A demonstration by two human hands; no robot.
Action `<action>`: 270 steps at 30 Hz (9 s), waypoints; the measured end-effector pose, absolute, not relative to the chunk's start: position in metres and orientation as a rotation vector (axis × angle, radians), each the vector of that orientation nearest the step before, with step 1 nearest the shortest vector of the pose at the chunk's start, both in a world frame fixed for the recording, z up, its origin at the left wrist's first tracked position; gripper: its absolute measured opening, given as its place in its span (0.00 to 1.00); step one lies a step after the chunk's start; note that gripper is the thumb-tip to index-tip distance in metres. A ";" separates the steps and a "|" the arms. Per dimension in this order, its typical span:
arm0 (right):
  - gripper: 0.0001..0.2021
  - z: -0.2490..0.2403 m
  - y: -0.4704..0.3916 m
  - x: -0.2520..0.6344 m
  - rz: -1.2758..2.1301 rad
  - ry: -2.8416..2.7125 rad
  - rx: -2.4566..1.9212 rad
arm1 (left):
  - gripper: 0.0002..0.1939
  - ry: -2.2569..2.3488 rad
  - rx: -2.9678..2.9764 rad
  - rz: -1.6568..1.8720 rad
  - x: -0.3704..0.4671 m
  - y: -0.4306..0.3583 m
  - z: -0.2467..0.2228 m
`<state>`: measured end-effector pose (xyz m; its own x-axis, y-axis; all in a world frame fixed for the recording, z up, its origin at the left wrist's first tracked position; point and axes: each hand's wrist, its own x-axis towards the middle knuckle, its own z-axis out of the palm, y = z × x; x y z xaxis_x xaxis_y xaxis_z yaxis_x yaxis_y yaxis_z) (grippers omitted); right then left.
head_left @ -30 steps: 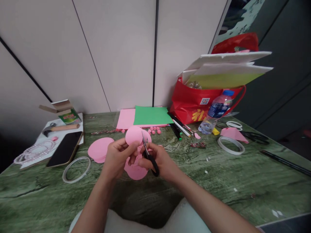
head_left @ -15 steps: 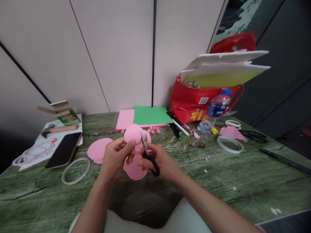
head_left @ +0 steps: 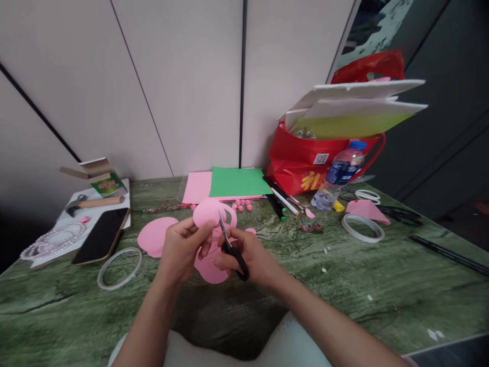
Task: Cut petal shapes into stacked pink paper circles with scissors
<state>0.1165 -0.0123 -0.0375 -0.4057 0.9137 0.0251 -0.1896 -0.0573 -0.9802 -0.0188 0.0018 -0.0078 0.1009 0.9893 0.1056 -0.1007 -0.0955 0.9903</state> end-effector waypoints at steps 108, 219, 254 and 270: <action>0.21 -0.027 -0.015 0.116 1.577 -1.318 -0.954 | 0.10 1.007 1.256 1.324 -0.020 0.001 -0.006; 0.19 -0.031 -0.015 0.118 1.634 -1.329 -0.971 | 0.12 1.067 1.374 1.360 -0.018 0.000 -0.008; 0.18 -0.030 -0.014 0.120 1.587 -1.359 -0.967 | 0.06 1.086 1.243 1.400 -0.022 0.002 -0.008; 0.20 -0.038 -0.011 0.122 1.597 -1.399 -0.902 | 0.09 1.127 1.410 1.304 -0.025 0.002 -0.010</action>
